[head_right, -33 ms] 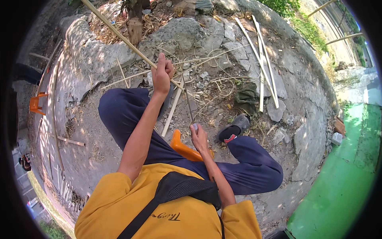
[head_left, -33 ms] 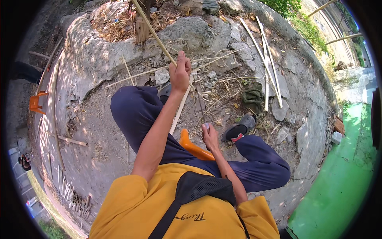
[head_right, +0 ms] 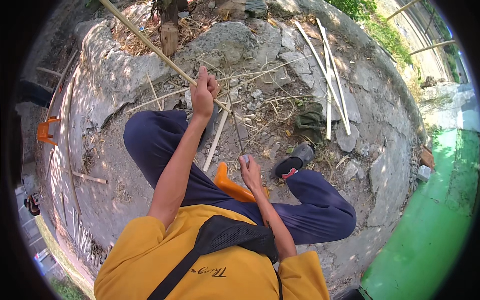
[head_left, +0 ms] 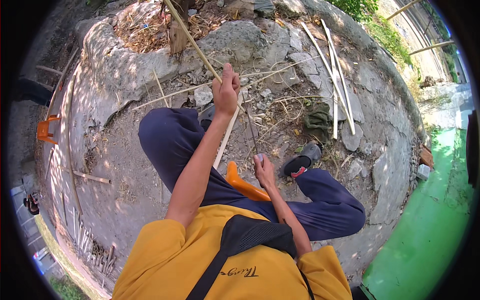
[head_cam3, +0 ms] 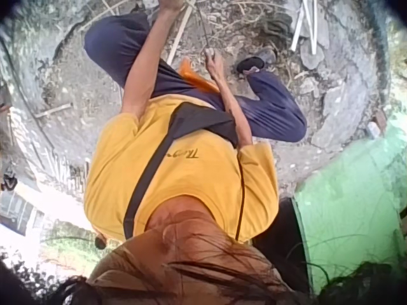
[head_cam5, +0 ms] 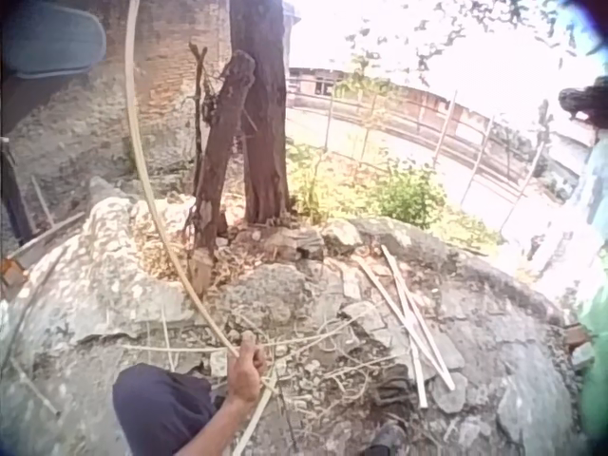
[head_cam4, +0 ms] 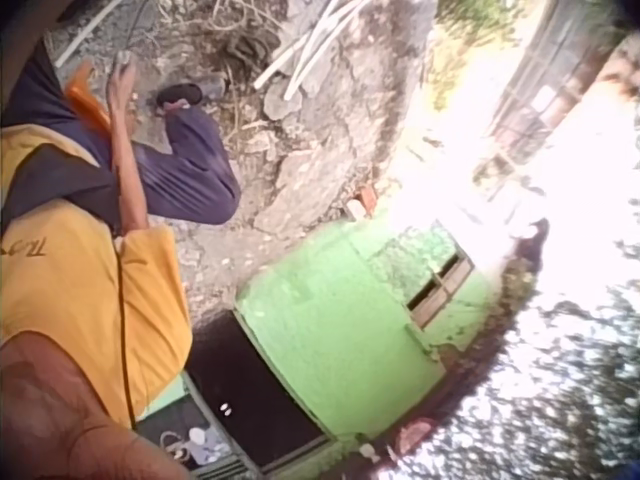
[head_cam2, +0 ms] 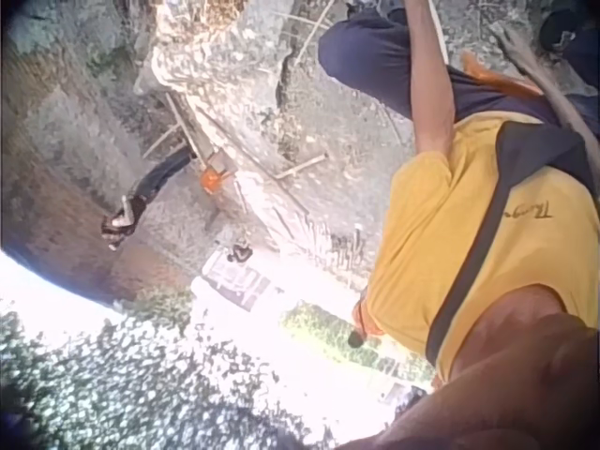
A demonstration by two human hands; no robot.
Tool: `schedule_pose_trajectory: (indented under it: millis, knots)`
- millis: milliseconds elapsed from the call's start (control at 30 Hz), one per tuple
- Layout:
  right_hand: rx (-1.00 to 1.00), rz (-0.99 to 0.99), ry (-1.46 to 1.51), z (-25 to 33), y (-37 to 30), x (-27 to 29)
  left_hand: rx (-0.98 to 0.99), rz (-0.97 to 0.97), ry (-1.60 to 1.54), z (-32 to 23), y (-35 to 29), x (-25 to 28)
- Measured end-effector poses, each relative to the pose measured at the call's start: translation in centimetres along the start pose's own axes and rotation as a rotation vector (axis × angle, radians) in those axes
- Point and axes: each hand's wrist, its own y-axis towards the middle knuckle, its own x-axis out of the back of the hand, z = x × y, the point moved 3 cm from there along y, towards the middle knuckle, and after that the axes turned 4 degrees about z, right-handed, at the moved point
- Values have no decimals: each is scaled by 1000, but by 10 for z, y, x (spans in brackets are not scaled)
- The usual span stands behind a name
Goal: The person shaves a bamboo stick using a knife, lays the knife on the ground, and bends the bamboo stick by hand.
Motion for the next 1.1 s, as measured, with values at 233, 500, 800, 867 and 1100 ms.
schedule_pose_trajectory:
  millis: [233,500,800,867,1100]
  knots:
    - [-237,13,-51,-49,10,7,9,0,-5,1,-1,-2]
    - [-125,60,115,16,0,3,16,-19,53,-4,-1,5]
    - [-259,41,76,-19,7,6,-6,-16,44,2,2,4]
    - [-132,25,67,-7,1,-1,16,-2,4,3,-2,4]
    - [-231,20,-16,-55,1,9,-13,9,19,-2,1,-1]
